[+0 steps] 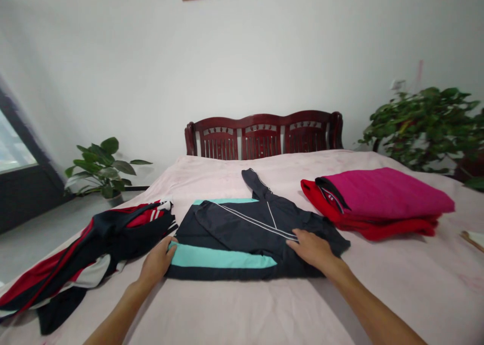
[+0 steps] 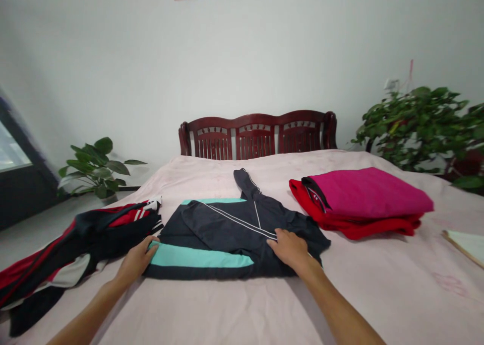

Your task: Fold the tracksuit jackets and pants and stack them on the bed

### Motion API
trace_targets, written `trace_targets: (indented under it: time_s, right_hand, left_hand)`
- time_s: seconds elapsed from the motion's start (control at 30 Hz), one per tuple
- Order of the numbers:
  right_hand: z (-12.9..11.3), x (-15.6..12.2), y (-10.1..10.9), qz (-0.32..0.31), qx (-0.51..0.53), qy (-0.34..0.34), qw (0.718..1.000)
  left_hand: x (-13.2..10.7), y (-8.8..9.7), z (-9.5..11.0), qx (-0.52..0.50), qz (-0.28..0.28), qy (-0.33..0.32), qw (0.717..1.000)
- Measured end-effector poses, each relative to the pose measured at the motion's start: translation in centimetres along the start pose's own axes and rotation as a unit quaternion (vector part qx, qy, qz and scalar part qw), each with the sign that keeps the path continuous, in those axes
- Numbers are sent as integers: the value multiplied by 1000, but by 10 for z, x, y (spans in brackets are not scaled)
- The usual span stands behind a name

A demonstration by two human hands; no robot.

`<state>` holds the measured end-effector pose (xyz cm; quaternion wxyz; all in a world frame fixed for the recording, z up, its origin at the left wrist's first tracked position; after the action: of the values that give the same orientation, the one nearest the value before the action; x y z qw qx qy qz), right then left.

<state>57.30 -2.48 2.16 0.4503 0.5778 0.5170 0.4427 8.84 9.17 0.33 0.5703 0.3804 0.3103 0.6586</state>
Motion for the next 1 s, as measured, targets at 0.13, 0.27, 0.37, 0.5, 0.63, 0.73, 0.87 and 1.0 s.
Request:
trace_targets:
  time_s: [0.13,0.27,0.37,0.5,0.63,0.73,0.87,1.0]
  right_hand:
    - [4,15,-1,56,-3,-12,998]
    - [36,14,-4,81,18,-92,992]
    - [32,15,-18,41,-23,-67,997]
    - [31,10,-17,66,-7,-75,995]
    - [46,4,-4,120,55,-126,983]
    - [42,9,-14,77,34,-113,990]
    - [29,12,-25,43,-22,-78,996]
    - [27,10,-25,57,-12,-75,995]
  left_hand:
    - [-2,-6,-3,37,5,8,999]
    - [1,-7,-1,56,12,13,998]
    - [5,-6,1,94,31,25,995]
    - [7,-5,1,133,42,37,990]
    - [9,1,1,145,66,52,986]
    - [12,-9,2,221,33,62,973]
    - [14,-7,24,320,75,-5,945]
    - [14,-5,62,253,100,-75,959]
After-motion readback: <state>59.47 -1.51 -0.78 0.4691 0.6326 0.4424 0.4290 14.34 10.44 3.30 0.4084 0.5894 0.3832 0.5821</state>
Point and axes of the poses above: each hand's wrist, its own x-axis towards the middle knuckle, its own y-axis out of the back of the hand, z = x × y, the point moved 10 cm from there along x, towards the middle knuckle, and after that the axes turned 12 degrees about y, right-handed, at the moved point
